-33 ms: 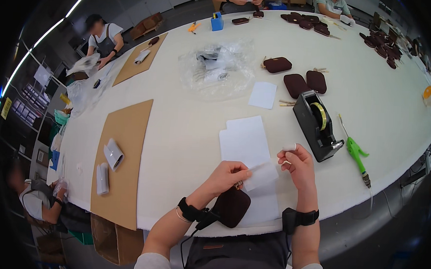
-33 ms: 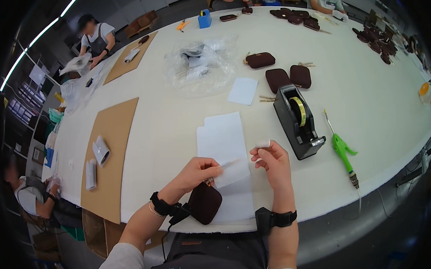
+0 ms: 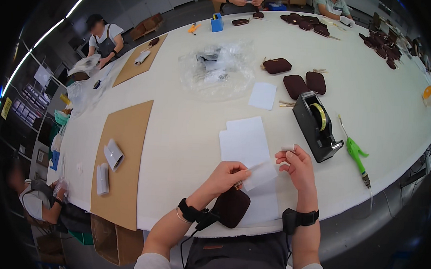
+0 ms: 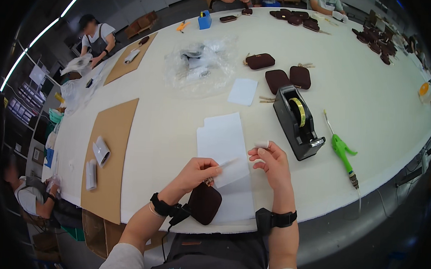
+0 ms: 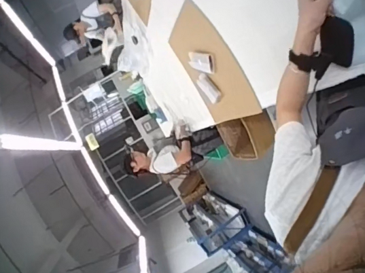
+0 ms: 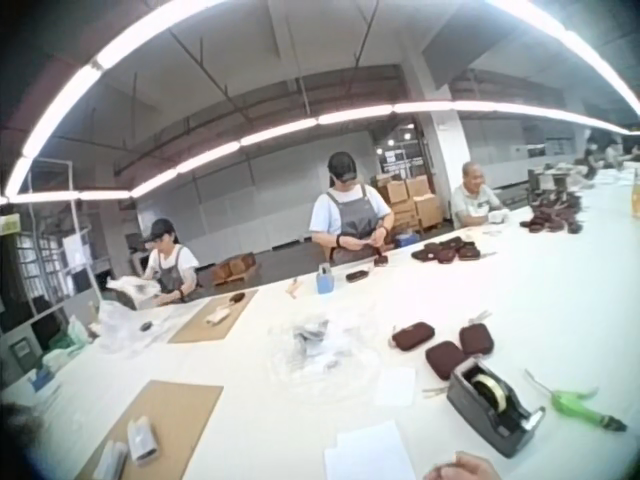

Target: The person assembles small maroon pouches by inserting a white paper insert into a clear plastic sleeve and then placing the sleeve into the pouch. They use a green handheld tool to apply heat to the pouch's zipper area. The process is repeated for multiple pouches on a long white table.

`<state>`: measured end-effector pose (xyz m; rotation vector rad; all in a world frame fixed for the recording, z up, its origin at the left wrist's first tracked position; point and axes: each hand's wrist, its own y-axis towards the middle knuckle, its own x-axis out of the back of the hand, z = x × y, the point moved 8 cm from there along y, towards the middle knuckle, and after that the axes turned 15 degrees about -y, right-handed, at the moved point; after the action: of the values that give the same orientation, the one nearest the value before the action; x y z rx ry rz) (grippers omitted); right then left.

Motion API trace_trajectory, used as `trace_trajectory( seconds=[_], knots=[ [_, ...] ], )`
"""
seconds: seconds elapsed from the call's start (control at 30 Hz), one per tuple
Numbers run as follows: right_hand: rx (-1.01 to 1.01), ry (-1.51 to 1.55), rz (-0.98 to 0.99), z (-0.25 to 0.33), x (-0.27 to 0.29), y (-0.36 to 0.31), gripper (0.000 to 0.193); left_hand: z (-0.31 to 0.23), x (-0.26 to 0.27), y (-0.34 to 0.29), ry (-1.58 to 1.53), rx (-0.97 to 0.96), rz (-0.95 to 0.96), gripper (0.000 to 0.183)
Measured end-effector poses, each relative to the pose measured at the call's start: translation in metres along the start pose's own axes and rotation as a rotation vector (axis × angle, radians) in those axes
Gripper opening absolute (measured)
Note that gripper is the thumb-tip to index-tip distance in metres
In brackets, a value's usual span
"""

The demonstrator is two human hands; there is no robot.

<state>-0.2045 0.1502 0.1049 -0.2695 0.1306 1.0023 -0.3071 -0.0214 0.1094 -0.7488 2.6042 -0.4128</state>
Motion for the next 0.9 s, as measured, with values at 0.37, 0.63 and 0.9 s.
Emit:
trace_trajectory(
  seconds=[0.37, 0.63, 0.9],
  knots=[
    [0.0, -0.171, 0.248, -0.018, -0.051, -0.01, 0.019, -0.001, -0.006, 0.006, -0.109, -0.04, 0.011, 0.017],
    [0.219, -0.195, 0.232, -0.013, -0.052, -0.008, 0.016, 0.029, -0.008, 0.008, -0.451, 0.274, 0.197, 0.014],
    [0.284, -0.155, 0.313, -0.008, -0.051, -0.011, 0.02, 0.037, -0.041, 0.002, -0.523, 0.405, 0.464, 0.04]
  ],
)
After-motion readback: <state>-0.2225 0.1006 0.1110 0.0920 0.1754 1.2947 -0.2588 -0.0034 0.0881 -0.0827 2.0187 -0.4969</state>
